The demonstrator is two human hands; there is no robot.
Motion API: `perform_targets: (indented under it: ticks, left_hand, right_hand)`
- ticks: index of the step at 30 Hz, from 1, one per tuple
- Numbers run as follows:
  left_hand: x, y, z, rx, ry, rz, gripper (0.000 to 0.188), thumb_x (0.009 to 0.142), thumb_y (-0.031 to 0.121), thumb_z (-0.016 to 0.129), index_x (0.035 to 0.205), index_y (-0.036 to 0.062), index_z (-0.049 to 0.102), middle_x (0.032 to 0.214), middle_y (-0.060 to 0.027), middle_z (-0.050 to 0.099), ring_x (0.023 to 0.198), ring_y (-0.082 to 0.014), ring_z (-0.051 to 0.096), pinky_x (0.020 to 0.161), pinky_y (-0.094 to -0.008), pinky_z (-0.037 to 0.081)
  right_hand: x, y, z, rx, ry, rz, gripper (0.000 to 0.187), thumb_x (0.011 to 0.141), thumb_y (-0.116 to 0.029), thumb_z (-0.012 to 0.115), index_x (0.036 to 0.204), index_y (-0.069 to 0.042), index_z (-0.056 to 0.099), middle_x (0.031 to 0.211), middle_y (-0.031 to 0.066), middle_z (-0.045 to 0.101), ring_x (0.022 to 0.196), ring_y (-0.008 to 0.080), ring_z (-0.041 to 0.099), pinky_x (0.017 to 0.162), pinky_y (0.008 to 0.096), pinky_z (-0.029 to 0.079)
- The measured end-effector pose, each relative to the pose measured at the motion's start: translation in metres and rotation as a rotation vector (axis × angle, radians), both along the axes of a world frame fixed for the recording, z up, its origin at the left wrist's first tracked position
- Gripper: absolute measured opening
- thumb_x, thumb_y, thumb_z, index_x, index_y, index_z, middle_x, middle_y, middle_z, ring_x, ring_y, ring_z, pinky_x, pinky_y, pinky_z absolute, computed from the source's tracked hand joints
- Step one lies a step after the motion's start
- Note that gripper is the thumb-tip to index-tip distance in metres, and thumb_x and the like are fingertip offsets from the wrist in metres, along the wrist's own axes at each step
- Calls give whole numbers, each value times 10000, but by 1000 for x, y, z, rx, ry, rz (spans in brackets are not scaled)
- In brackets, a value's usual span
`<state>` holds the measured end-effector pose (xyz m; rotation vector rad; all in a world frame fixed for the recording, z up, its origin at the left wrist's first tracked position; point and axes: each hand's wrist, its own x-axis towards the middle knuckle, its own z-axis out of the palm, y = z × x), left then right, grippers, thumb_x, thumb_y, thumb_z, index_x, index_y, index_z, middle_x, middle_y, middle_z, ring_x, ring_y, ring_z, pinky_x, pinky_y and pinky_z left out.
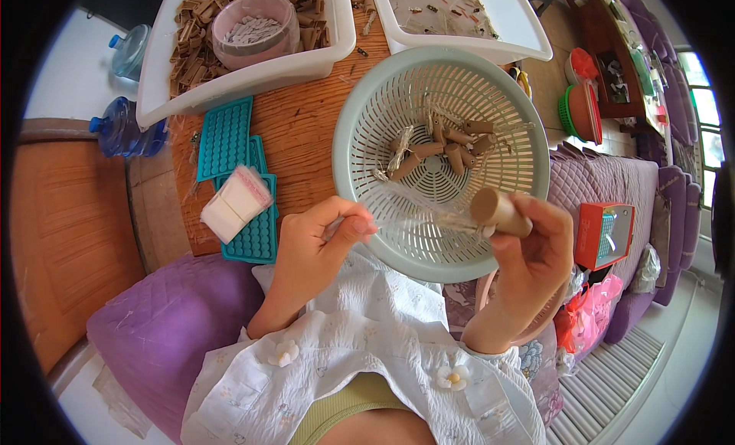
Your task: The person packages small cylindrical objects and decorative feathers by hand, placing them into small plastic bags.
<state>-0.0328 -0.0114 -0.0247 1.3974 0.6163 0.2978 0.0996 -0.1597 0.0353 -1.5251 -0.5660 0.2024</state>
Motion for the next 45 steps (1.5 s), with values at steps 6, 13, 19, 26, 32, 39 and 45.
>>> perform_targets:
  ticks: [6,13,19,26,32,39,45]
  left_hand:
    - [4,-3,3,202,23,78,209,763,140,649,925,13,608,752,-93,658,692,-124,641,593,-211,484]
    - [1,-3,8,234,24,50,287,709,95,689,974,26,602,756,-93,660,677,-117,641,567,-212,492]
    - [0,-3,14,350,47,-13,308,709,91,683,1000,40,596,763,-98,657,667,-135,644,542,-232,504]
    - [2,1,13,298,60,-129,342,710,84,679,1034,36,582,804,-117,652,720,-180,649,579,-257,512]
    - [6,-5,9,206,10,-192,365,697,123,688,1033,26,583,818,-128,642,707,-186,643,622,-262,500]
    - [9,-9,11,186,64,-288,352,702,118,678,1019,-1,578,779,-110,640,724,-153,633,670,-236,486]
    - [7,-7,10,-250,-80,-183,316,750,76,655,1019,-57,557,869,-91,633,824,-114,592,779,-259,475]
  right_hand:
    - [-1,7,9,-335,-516,-4,283,635,-33,711,897,-8,606,840,107,581,740,205,584,642,268,477]
    - [2,17,5,-403,-468,-12,314,607,-13,715,906,-8,620,818,85,576,723,190,580,609,259,480]
    - [5,25,5,-418,-286,59,282,636,6,696,902,11,602,795,86,577,650,158,582,561,234,486]
    - [19,28,8,-556,0,404,218,653,-33,690,836,6,578,728,95,572,606,170,590,545,254,478]
    - [18,33,4,-594,-186,507,155,668,-48,656,807,-13,596,731,92,554,627,236,579,564,302,472]
    - [30,44,8,-611,-422,845,143,671,-106,646,795,-46,613,743,94,541,627,257,546,555,341,454]
    - [39,43,11,-432,-112,879,294,601,-81,709,882,-31,636,787,80,596,611,206,588,551,288,478]
